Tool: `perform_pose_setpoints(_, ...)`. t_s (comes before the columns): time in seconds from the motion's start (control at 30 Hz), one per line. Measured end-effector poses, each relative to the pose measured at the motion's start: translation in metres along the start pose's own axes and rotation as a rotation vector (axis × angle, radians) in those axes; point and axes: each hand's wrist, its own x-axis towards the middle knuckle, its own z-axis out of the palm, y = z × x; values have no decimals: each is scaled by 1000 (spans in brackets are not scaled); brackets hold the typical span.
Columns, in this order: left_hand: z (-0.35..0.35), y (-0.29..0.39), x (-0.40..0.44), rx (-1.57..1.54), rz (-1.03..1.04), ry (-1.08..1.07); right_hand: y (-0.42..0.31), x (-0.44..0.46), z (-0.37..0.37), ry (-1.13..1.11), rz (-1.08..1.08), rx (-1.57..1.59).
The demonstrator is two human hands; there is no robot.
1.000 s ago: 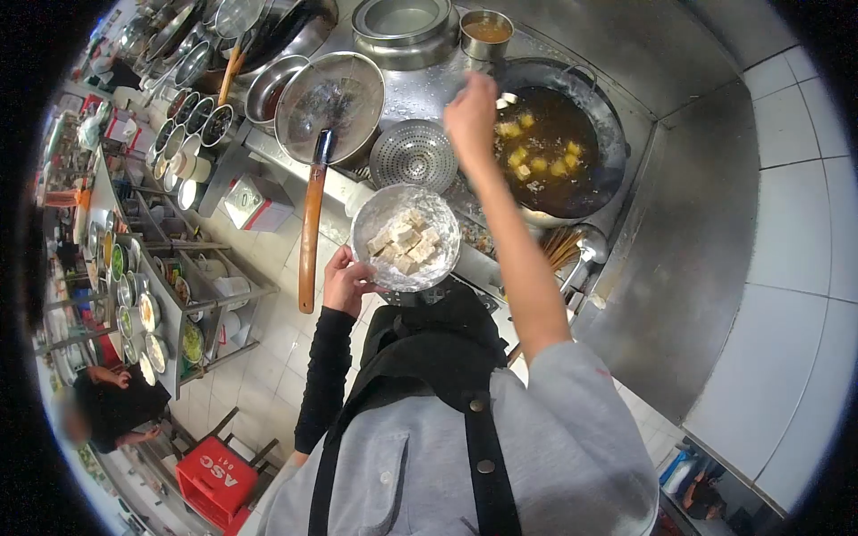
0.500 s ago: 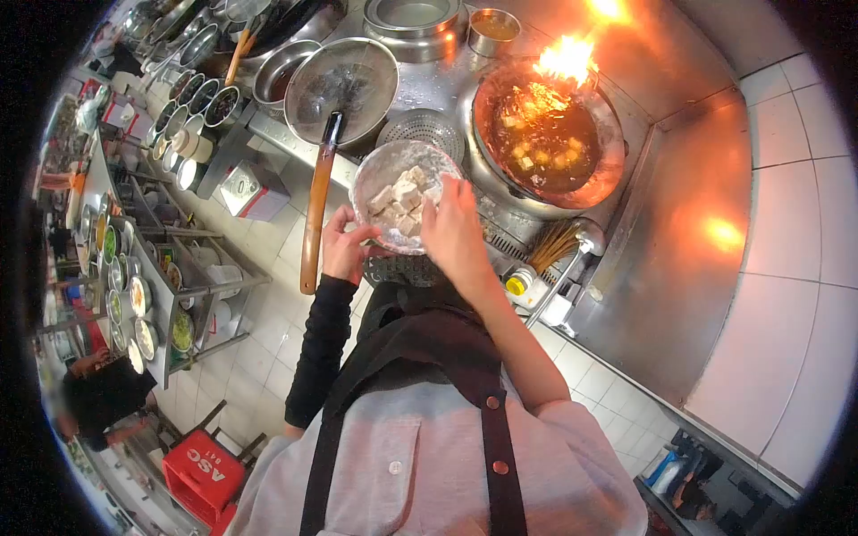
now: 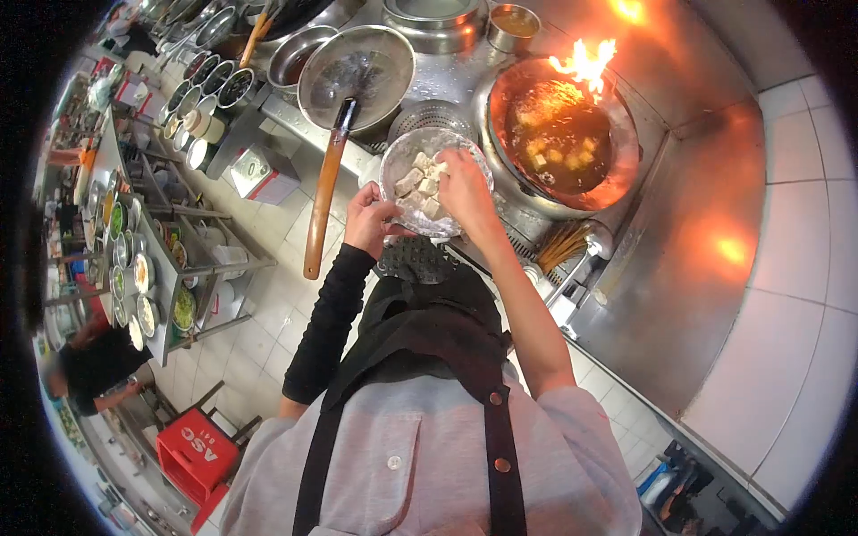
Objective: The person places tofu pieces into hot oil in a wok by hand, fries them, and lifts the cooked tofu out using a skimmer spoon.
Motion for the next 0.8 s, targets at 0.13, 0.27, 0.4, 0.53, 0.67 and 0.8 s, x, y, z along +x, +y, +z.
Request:
perform_pose_setpoints(0.13,7,-10,11,-21,-34,-9,-5,3,-16,-68,165,-37)
perform_pose_setpoints(0.27,12,-24,21,-16,-79,-13,14,-1,-33,-5,183,-17)
perform_pose_setpoints(0.4,18,-36,29,-59,-102,-26,9,-5,-78,131,339,165)
perform_pose_setpoints(0.53,21,-36,25,-3,-95,-1,94,6,-86,142,340,-149)
perform_pose_setpoints(0.67,10,-33,14,14,-97,27,176,48,-41,28,238,-159)
perform_pose_setpoints(0.8,12,-17,0,0,-90,59,114,76,-83,434,70,-214)
